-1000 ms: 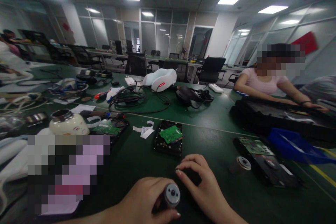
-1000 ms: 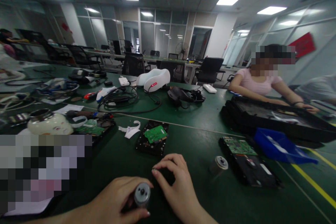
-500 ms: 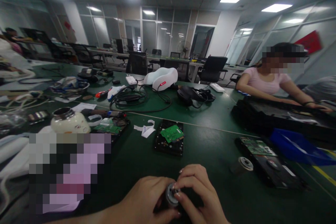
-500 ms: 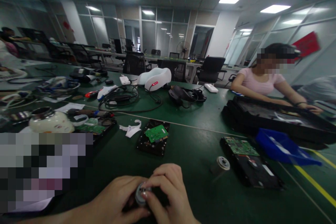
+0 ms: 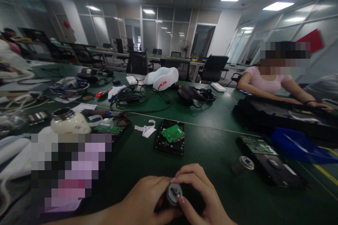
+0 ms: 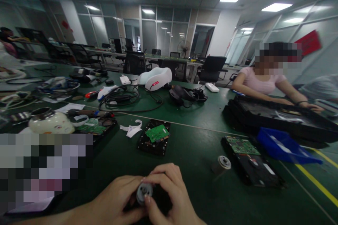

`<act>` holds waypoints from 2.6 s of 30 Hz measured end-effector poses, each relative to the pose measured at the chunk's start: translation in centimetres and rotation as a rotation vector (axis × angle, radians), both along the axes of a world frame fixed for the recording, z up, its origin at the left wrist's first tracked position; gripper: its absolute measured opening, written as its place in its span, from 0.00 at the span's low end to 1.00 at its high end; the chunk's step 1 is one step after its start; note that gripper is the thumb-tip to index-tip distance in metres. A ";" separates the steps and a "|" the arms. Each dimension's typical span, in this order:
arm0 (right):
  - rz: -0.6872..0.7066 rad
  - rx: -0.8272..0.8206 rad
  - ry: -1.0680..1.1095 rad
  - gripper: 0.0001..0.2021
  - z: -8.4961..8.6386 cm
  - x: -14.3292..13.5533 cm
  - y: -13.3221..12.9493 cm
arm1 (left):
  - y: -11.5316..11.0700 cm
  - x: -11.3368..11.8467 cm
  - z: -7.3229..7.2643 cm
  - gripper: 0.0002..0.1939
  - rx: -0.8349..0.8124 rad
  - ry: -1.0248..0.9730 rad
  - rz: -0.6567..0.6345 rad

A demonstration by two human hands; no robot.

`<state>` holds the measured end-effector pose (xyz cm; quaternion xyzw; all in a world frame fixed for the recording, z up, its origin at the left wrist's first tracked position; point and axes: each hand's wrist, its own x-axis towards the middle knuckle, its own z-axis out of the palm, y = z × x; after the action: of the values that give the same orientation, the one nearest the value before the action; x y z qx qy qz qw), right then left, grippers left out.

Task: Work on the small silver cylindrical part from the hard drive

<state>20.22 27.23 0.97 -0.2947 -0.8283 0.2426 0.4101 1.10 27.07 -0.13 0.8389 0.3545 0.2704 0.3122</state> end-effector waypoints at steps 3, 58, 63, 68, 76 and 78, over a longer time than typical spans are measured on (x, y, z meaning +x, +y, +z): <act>-0.010 -0.066 0.017 0.13 0.2 0.0 0.0 | 0.0 0.0 -0.1 0.08 0.007 0.019 0.008; 0.012 -0.272 0.141 0.12 0.7 0.3 -0.2 | 0.0 0.1 -0.2 0.08 0.021 0.090 0.008; 0.031 -0.331 0.157 0.15 0.6 0.4 -0.1 | -0.2 0.1 -0.1 0.10 0.005 0.107 0.004; 0.016 -0.327 0.158 0.15 0.5 0.5 0.0 | -0.2 0.0 -0.3 0.09 0.018 0.096 0.015; 0.023 -0.351 0.174 0.14 0.4 0.5 -0.1 | -0.2 0.1 0.3 0.09 0.012 0.141 0.012; 0.024 -0.357 0.169 0.14 0.4 0.4 0.0 | -0.2 0.1 0.3 0.09 0.013 0.149 0.020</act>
<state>20.66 27.22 1.33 -0.3315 -0.7381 0.4142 0.4168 1.22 26.83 0.20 0.8551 0.3834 0.2126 0.2767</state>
